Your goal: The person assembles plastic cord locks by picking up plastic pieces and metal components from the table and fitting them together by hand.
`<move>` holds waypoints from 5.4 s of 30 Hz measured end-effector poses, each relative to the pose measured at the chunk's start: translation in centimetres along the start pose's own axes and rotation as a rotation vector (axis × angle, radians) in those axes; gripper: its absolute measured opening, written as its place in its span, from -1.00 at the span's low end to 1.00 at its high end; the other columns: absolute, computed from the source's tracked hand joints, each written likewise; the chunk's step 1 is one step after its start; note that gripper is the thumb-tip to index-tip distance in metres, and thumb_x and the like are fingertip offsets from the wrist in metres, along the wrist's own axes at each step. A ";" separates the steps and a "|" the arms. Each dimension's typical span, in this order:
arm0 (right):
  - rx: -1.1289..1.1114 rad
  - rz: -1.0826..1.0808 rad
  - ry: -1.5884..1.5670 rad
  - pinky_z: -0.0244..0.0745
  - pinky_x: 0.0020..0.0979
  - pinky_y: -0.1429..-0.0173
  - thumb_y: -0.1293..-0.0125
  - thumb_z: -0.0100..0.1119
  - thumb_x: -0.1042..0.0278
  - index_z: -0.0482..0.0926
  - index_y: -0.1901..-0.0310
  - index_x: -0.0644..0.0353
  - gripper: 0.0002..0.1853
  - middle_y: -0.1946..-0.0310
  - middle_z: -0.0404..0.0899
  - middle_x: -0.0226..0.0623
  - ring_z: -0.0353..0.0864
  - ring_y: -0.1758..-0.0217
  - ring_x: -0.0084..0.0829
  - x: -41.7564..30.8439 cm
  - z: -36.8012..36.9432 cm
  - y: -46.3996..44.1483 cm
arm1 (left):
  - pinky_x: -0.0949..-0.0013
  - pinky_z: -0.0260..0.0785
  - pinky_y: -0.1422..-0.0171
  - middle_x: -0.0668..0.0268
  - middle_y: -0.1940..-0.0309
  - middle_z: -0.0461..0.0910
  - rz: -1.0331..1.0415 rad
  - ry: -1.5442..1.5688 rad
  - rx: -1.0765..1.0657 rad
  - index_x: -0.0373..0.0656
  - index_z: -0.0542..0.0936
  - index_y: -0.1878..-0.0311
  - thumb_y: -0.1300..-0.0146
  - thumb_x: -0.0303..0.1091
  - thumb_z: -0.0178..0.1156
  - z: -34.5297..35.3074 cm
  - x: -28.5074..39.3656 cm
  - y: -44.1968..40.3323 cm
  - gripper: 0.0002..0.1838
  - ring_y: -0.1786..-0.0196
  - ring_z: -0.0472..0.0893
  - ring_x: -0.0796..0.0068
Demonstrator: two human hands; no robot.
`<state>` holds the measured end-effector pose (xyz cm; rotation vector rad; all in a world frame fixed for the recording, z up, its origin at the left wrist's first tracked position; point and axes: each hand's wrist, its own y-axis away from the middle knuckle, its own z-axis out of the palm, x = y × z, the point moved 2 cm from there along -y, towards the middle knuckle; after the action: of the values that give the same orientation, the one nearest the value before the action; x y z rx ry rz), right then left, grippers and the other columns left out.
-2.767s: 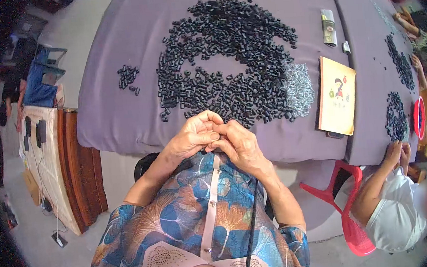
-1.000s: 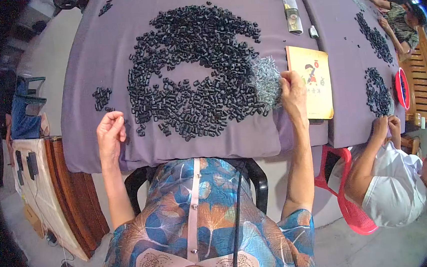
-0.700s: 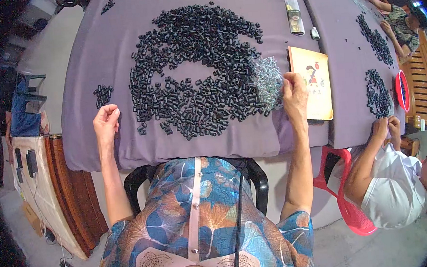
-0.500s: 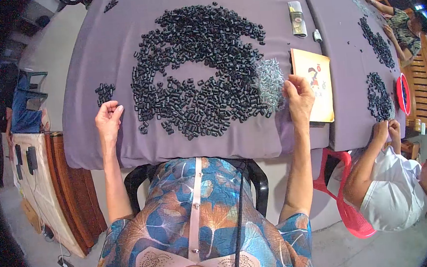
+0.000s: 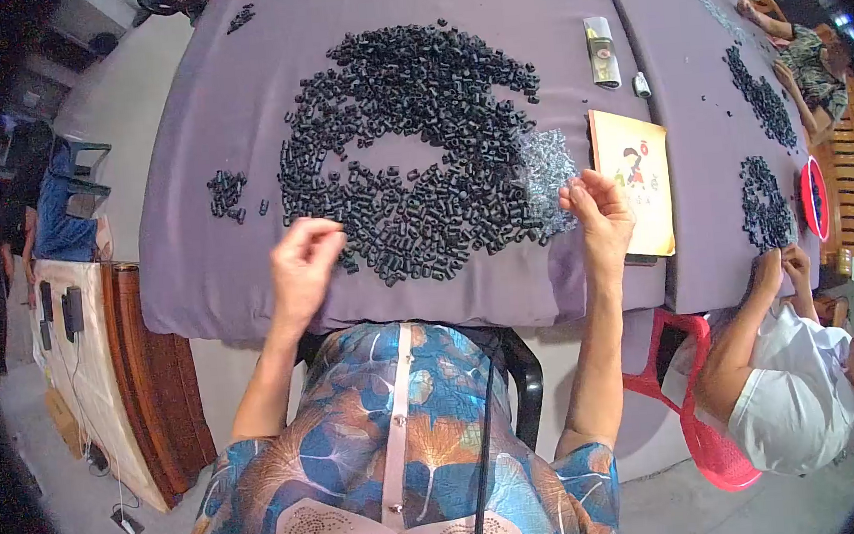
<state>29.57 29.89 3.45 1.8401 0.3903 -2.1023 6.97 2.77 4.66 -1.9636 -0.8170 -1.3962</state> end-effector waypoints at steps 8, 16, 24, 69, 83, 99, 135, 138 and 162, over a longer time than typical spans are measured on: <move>-0.204 0.074 -0.053 0.53 -0.50 0.25 -0.16 0.11 0.63 0.46 0.15 0.35 -0.80 0.34 0.55 -0.24 0.58 0.34 -0.47 -2.6 3.3 5.3 | 0.55 0.31 0.39 0.32 0.46 0.48 0.239 0.085 -0.386 -0.22 0.57 0.24 -0.06 -0.53 0.19 10.2 6.0 -0.5 -0.84 0.44 0.48 0.61; -0.231 0.126 -0.079 0.50 -0.56 0.32 -0.14 0.14 0.63 0.45 0.24 0.35 -0.86 0.41 0.54 -0.28 0.54 0.42 -0.55 -2.0 4.4 9.3 | 0.49 0.37 0.39 0.28 0.47 0.51 0.351 0.155 -0.389 -0.26 0.57 0.26 -0.10 -0.54 0.16 12.6 5.7 1.7 -0.87 0.45 0.54 0.50; -0.285 0.138 -0.048 0.48 -0.58 0.36 -0.16 0.14 0.59 0.44 0.26 0.29 -0.88 0.41 0.52 -0.35 0.53 0.46 -0.57 -1.3 5.4 10.3 | 0.55 0.36 0.49 0.35 0.52 0.54 0.259 0.223 -0.366 -0.27 0.55 0.34 -0.16 -0.50 0.13 11.4 5.4 2.9 -0.95 0.55 0.50 0.65; -0.437 -0.062 0.317 0.36 -0.61 0.31 -0.13 0.16 0.59 0.53 0.28 0.32 -0.89 0.45 0.52 -0.38 0.45 0.39 -0.67 -1.6 9.8 12.2 | 0.58 0.40 0.51 0.30 0.50 0.56 -0.397 0.800 -0.514 -0.28 0.53 0.31 -0.09 -0.48 0.23 7.1 1.5 2.3 -0.88 0.53 0.52 0.62; -0.501 0.050 0.425 0.32 -0.63 0.43 -0.26 0.04 0.46 0.44 0.34 0.28 -0.92 0.56 0.48 -0.44 0.39 0.53 -0.69 -0.2 9.2 13.3 | 0.64 0.30 0.51 0.42 0.49 0.55 -0.198 0.307 -0.513 -0.19 0.55 0.23 -0.20 -0.39 0.11 4.8 1.3 3.1 -0.87 0.56 0.44 0.75; -0.282 0.024 0.373 0.28 -0.64 0.46 -0.24 0.04 0.47 0.44 0.36 0.25 -0.94 0.55 0.50 -0.43 0.36 0.54 -0.72 2.8 8.4 9.4 | 0.27 0.38 0.26 0.21 0.45 0.49 0.302 -0.539 -0.133 -0.21 0.56 0.36 -0.02 -0.49 0.16 0.3 -1.6 -9.6 -0.91 0.37 0.55 0.24; -0.247 -0.034 0.472 0.31 -0.64 0.46 -0.23 0.06 0.48 0.47 0.30 0.28 -0.94 0.54 0.52 -0.40 0.39 0.54 -0.71 2.2 9.4 10.0 | 0.62 0.32 0.38 0.46 0.41 0.46 -0.159 0.227 -0.212 -0.23 0.50 0.31 -0.07 -0.56 0.20 0.9 -0.3 -7.2 -0.89 0.46 0.43 0.74; -0.276 -0.061 0.443 0.37 -0.60 0.45 -0.19 0.09 0.52 0.49 0.30 0.29 -0.94 0.55 0.54 -0.38 0.45 0.55 -0.67 0.1 10.7 9.8 | 0.67 0.34 0.36 0.43 0.37 0.48 -0.218 0.477 -0.275 -0.25 0.51 0.10 -0.12 -0.57 0.16 2.1 0.2 -5.4 -0.76 0.43 0.44 0.76; -0.432 -0.300 0.520 0.35 -0.49 0.49 -0.15 0.11 0.55 0.49 0.30 0.26 -0.92 0.54 0.49 -0.29 0.45 0.60 -0.53 -2.3 15.2 8.8 | 0.56 0.44 0.25 0.36 0.35 0.55 -0.011 0.193 -0.307 -0.28 0.51 0.17 -0.05 -0.62 0.21 3.6 2.5 -1.8 -0.76 0.32 0.54 0.63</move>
<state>19.74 15.84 7.80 2.1170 1.2056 -1.4913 8.33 6.98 6.26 -2.0041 -0.5509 -1.7720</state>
